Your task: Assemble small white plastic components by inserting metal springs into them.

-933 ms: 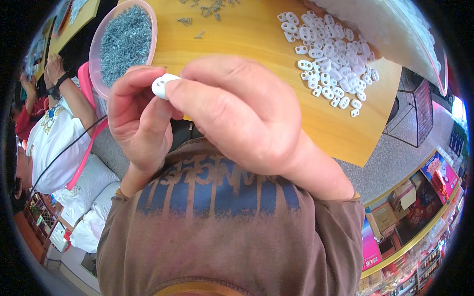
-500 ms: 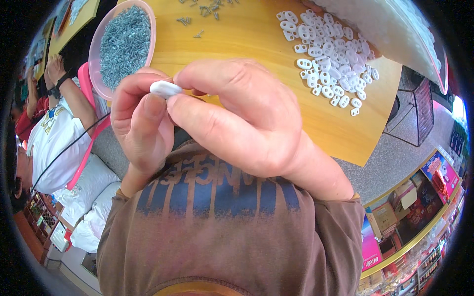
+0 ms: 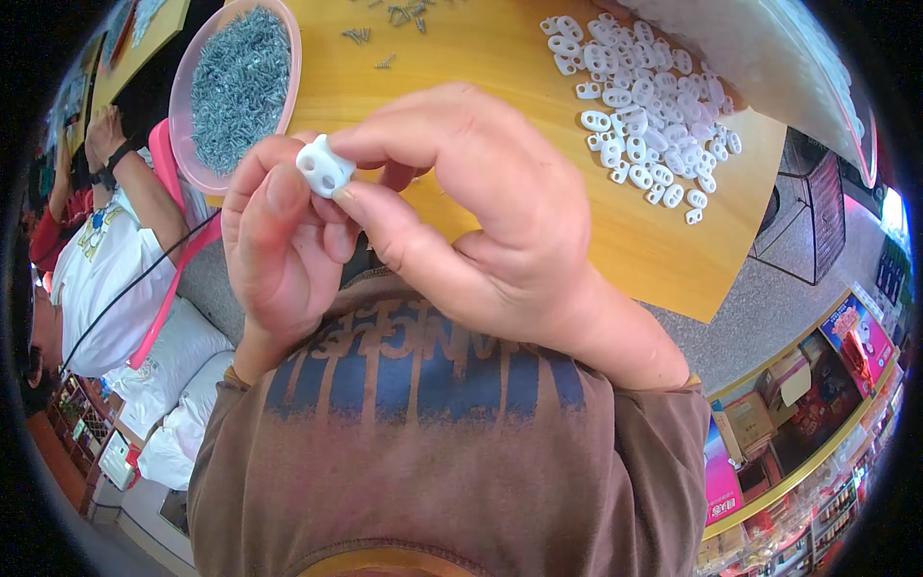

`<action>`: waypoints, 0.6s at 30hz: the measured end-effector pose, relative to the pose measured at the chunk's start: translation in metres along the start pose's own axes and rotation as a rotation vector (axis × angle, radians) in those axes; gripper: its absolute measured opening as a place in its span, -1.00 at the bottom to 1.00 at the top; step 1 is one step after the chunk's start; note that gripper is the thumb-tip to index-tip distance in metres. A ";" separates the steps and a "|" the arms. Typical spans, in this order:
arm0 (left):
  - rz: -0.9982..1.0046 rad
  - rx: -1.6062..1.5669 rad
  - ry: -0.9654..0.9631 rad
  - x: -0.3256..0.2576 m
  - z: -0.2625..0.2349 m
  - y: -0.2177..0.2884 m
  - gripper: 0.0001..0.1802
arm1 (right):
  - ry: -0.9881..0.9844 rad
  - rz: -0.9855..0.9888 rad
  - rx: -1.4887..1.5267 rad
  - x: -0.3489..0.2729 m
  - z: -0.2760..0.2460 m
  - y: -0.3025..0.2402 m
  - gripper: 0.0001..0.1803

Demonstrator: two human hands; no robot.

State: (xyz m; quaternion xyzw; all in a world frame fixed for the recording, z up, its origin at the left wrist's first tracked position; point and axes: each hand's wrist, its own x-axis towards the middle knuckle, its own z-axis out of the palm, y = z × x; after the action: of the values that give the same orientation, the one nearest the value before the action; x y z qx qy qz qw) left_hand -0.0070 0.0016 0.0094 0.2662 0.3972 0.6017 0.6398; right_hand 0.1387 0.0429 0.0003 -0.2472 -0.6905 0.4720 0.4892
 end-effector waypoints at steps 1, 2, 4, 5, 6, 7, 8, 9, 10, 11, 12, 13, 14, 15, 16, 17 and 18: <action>-0.016 -0.003 0.007 0.000 0.000 0.000 -0.87 | 0.000 0.001 0.000 -0.001 0.000 0.001 -0.71; -0.032 -0.006 0.013 0.001 0.000 0.000 -0.87 | -0.002 0.046 0.035 -0.001 0.000 0.001 -0.71; -0.044 -0.012 0.016 0.001 0.001 0.001 -0.87 | -0.003 0.091 0.071 -0.002 -0.001 0.002 -0.72; -0.056 -0.018 0.019 0.002 0.001 0.001 -0.86 | -0.015 0.100 0.073 -0.002 -0.002 0.002 -0.71; -0.056 -0.018 0.020 0.002 0.002 0.001 -0.86 | -0.026 0.109 0.075 -0.002 -0.003 0.002 -0.70; -0.072 -0.017 0.033 0.002 0.003 0.001 -0.86 | -0.026 0.110 0.075 -0.002 -0.003 0.002 -0.70; -0.088 -0.017 0.046 0.002 0.004 0.001 -0.86 | -0.021 0.121 0.081 -0.002 -0.002 0.002 -0.69; -0.089 -0.016 0.046 0.002 0.004 0.000 -0.86 | -0.015 0.132 0.087 -0.002 -0.002 0.002 -0.68; -0.089 -0.016 0.054 0.002 0.004 -0.001 -0.86 | -0.016 0.132 0.087 -0.002 -0.002 0.002 -0.68; -0.089 -0.016 0.063 0.002 0.003 -0.001 -0.86 | -0.031 0.133 0.070 -0.002 -0.003 0.003 -0.67; -0.088 -0.016 0.064 0.002 0.003 -0.001 -0.86 | -0.047 0.135 0.052 -0.003 -0.003 0.004 -0.65; -0.093 -0.002 0.058 0.002 0.003 -0.001 -0.86 | -0.046 0.135 0.052 -0.003 -0.003 0.004 -0.65; -0.098 0.011 0.053 0.002 0.003 -0.001 -0.87 | -0.033 0.124 0.033 -0.004 -0.002 0.005 -0.63; -0.098 0.012 0.053 0.001 0.003 -0.002 -0.87 | -0.021 0.113 0.014 -0.004 -0.001 0.006 -0.62; -0.109 0.010 0.052 0.001 0.003 -0.002 -0.86 | -0.019 0.113 0.013 -0.004 -0.001 0.006 -0.62; -0.121 0.008 0.050 0.001 0.003 -0.002 -0.86 | -0.014 0.122 0.018 -0.005 -0.001 0.006 -0.61; -0.121 0.008 0.049 0.001 0.003 -0.002 -0.86 | -0.009 0.132 0.022 -0.005 -0.001 0.006 -0.61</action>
State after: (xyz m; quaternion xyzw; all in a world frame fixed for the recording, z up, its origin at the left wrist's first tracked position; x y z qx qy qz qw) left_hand -0.0036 0.0028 0.0093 0.2294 0.4308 0.5666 0.6639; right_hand 0.1411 0.0421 -0.0067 -0.2845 -0.6696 0.5120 0.4567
